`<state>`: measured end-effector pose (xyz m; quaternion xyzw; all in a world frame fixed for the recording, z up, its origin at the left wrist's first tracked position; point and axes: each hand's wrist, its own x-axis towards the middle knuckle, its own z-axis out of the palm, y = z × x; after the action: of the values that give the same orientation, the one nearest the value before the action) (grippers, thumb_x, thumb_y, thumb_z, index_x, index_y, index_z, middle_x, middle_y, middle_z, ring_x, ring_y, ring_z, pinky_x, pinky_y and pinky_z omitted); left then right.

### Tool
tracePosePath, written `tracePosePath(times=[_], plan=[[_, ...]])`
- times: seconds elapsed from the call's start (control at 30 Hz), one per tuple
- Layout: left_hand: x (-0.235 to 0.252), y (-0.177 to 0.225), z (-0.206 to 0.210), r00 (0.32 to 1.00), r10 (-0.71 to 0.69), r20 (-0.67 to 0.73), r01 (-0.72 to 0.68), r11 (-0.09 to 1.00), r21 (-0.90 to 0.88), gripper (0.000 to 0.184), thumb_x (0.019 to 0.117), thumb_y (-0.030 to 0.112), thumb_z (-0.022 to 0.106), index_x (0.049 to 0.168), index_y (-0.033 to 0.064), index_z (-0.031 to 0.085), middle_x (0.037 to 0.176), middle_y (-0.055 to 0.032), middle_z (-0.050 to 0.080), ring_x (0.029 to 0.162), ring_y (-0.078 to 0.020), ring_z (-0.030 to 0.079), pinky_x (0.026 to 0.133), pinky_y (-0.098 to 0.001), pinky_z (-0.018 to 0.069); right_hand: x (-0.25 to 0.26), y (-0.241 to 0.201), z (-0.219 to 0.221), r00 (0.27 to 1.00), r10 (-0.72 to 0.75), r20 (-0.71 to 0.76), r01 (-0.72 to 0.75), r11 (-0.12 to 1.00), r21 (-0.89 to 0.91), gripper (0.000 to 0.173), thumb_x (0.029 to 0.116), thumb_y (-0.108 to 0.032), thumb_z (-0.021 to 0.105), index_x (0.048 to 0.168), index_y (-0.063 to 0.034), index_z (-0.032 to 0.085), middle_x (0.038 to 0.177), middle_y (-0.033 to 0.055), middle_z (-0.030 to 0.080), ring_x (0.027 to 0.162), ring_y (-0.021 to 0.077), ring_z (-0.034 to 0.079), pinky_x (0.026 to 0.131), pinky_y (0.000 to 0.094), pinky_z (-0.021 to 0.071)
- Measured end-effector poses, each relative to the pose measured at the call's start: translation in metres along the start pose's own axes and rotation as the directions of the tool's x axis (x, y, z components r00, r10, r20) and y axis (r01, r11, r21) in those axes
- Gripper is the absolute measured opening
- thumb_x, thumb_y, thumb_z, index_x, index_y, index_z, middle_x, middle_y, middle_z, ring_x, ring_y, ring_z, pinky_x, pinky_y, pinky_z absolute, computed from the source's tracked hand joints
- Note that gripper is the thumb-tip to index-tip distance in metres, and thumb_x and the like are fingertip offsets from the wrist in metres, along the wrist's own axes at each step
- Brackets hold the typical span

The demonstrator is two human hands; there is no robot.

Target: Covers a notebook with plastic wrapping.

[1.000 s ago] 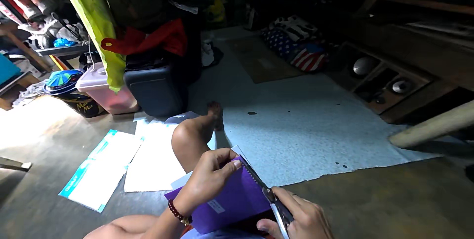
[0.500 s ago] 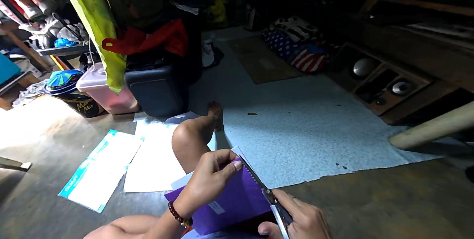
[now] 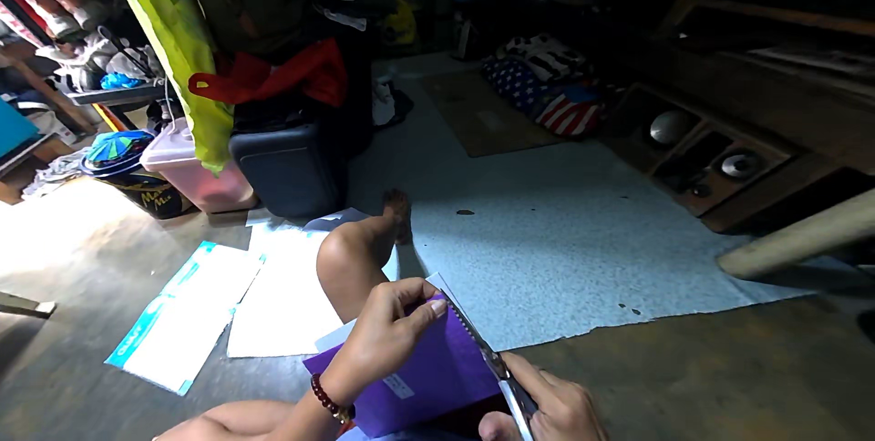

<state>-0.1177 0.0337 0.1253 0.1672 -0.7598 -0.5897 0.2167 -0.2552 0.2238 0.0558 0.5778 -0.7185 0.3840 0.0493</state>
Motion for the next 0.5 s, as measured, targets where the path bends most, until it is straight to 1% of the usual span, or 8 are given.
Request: tracePosePath(times=[0.13,0.23,0.37,0.5], plan=[[0.0004,0.0004,-0.0003,1.000,-0.014,0.007,0.014,1.000,-0.008,0.013,0.0999,0.007,0.058,0.092,0.0033,0.068,0.076,0.0068,0.063,0.069,0.0046,0.058,0.065,-0.0133,0.0482,-0.0005,0.0008,0.0010,1.000,-0.008,-0.001,0.008,1.000,-0.004,0.087,0.0872,-0.082,0.039,0.087,0.0005,0.068,0.054,0.0101,0.055,0.044,0.0180,0.053,0.040,0.0331,0.0408],[0.0004,-0.0002,-0.0004,1.000,-0.012,0.007,0.012,1.000,-0.021,0.013,0.0995,0.006,0.058,0.092,0.0030,0.068,0.076,0.0066,0.063,0.069,0.0043,0.058,0.066,-0.0134,0.0487,-0.0007,-0.0003,-0.0001,1.000,-0.010,0.009,0.010,1.000,-0.007,0.086,0.0871,-0.081,0.041,0.088,0.0008,0.069,0.055,0.0107,0.057,0.044,0.0184,0.054,0.041,0.0337,0.0420],[0.0003,-0.0001,-0.0012,1.000,-0.015,0.008,0.015,0.999,-0.030,0.012,0.0990,0.006,0.059,0.091,0.0033,0.069,0.076,0.0070,0.063,0.069,0.0043,0.058,0.066,-0.0133,0.0488,0.0005,-0.0057,-0.0055,0.999,-0.001,0.045,0.001,1.000,-0.018,0.088,0.0832,-0.082,0.045,0.089,0.0021,0.069,0.058,0.0118,0.059,0.045,0.0209,0.056,0.041,0.0370,0.0429],[-0.0002,0.0000,-0.0018,1.000,-0.012,0.014,0.012,0.999,-0.037,0.012,0.0984,0.006,0.060,0.090,0.0038,0.068,0.075,0.0076,0.063,0.068,0.0047,0.058,0.065,-0.0130,0.0482,0.0019,-0.0082,-0.0065,0.998,0.003,0.059,-0.002,1.000,-0.026,0.090,0.0817,-0.084,0.044,0.091,0.0016,0.069,0.060,0.0122,0.061,0.047,0.0223,0.058,0.042,0.0383,0.0441]])
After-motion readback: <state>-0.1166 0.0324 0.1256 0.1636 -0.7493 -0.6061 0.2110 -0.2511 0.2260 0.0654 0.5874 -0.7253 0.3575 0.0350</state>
